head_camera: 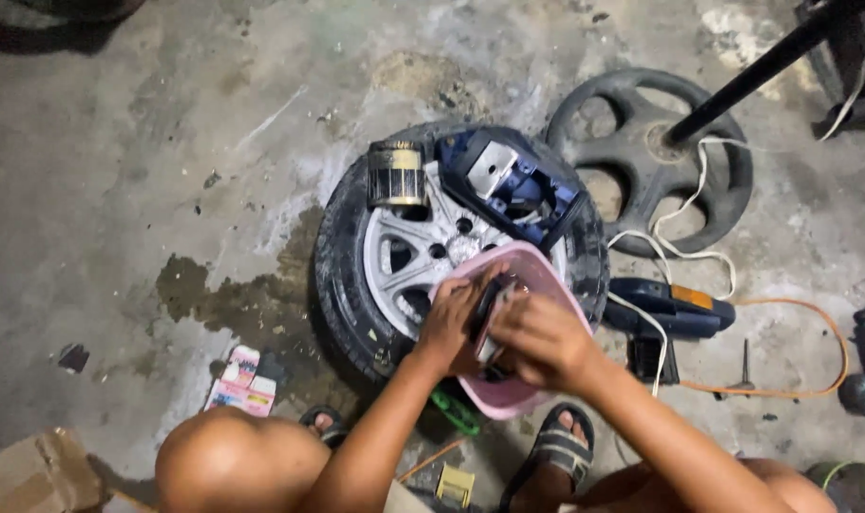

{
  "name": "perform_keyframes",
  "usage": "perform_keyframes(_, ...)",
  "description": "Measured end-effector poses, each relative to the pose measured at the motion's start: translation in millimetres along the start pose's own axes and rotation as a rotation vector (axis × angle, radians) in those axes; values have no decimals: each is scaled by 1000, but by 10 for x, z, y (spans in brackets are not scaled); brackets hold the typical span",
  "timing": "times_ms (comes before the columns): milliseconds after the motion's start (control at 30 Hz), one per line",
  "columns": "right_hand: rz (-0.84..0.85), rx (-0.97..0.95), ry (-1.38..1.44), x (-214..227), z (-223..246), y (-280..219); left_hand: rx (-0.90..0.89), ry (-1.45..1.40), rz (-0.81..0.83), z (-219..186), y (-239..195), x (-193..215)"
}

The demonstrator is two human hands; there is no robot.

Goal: The person scrubs a black mechanical part with a brush inside a pink basin filled with water. The person repeatedly dips the part into the water and scrubs different surfaces of the object.

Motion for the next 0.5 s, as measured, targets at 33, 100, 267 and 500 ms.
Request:
perform_keyframes(33,0,-15,4,63,54,82,8,-10,9,-134,82,121)
perform_keyframes(100,-74,-87,-110,253,46,355,88,-126,-55,-275,380,367)
perform_keyframes(267,-36,-81,-46,190,142,187,46,-145,-36,-276,164,240)
perform_keyframes(500,-104,-76,-144,218,11,320,41,-114,-68,-237,318,300)
Point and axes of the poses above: each hand's wrist, its own y-axis towards the middle knuckle, its own x-axis out of the back of the hand, z = x × y, the point moved 2 cm from there along y, towards the middle knuckle, and after that the axes turned 13 degrees about -x, right-handed, at the moved point
